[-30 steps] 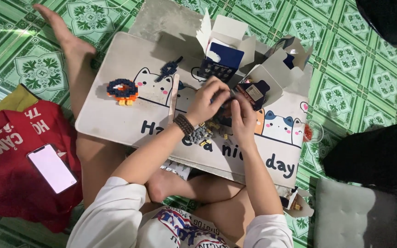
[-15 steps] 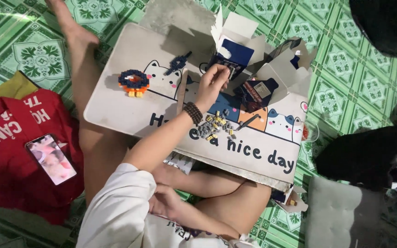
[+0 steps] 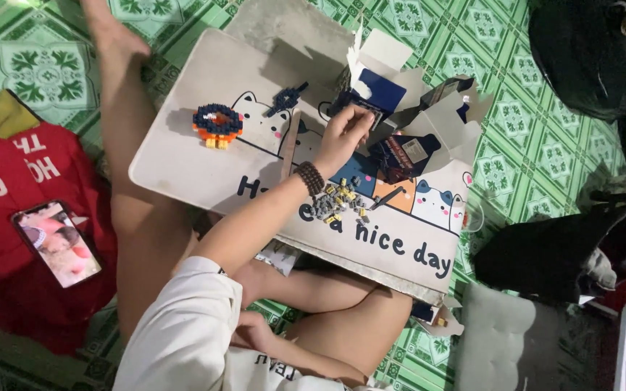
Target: A person is unboxing and assembling a small toy figure on a low table while sitting on the floor.
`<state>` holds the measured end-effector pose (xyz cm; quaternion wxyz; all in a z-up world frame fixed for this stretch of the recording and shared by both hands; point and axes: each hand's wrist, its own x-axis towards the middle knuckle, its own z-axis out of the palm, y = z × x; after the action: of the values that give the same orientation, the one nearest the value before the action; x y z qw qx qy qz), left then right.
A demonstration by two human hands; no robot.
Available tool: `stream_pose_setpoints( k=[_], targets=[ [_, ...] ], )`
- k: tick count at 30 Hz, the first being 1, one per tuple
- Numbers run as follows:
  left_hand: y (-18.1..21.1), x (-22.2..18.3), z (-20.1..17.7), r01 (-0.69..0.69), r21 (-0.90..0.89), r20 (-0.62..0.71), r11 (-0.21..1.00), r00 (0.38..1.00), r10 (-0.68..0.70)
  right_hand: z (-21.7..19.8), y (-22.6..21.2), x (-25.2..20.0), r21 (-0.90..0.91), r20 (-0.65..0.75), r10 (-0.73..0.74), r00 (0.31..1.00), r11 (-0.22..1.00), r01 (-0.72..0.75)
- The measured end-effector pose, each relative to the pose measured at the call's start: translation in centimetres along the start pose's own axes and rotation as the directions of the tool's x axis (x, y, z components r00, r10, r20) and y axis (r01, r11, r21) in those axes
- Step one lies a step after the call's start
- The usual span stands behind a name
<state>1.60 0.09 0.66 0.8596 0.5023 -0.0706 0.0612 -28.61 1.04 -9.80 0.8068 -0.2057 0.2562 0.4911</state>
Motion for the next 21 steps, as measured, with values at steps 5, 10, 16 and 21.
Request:
stream_pose_setpoints(
  k=[5,10,16,21],
  targets=[
    [0.2,0.1,-0.6,0.006,0.031,0.012,0.999,1.000,-0.007,0.1,1.1,-0.4,0.010,-0.030,-0.012,0.999,1.000,0.012],
    [1.4,-0.2,-0.7,0.023,0.074,0.059,0.997,0.998,-0.027,-0.9,0.5,-0.2,0.129,0.010,-0.034,0.999,0.991,0.032],
    [0.8,-0.1,-0.9,-0.001,0.110,0.088,0.994,0.996,-0.009,1.5,-0.1,-2.3,0.035,0.080,-0.081,0.994,0.996,0.078],
    [2.2,-0.6,-0.7,-0.067,0.086,0.151,0.994,0.987,0.053,-3.6,0.8,-0.6,-0.090,0.244,-0.186,0.952,0.973,0.213]
  ],
)
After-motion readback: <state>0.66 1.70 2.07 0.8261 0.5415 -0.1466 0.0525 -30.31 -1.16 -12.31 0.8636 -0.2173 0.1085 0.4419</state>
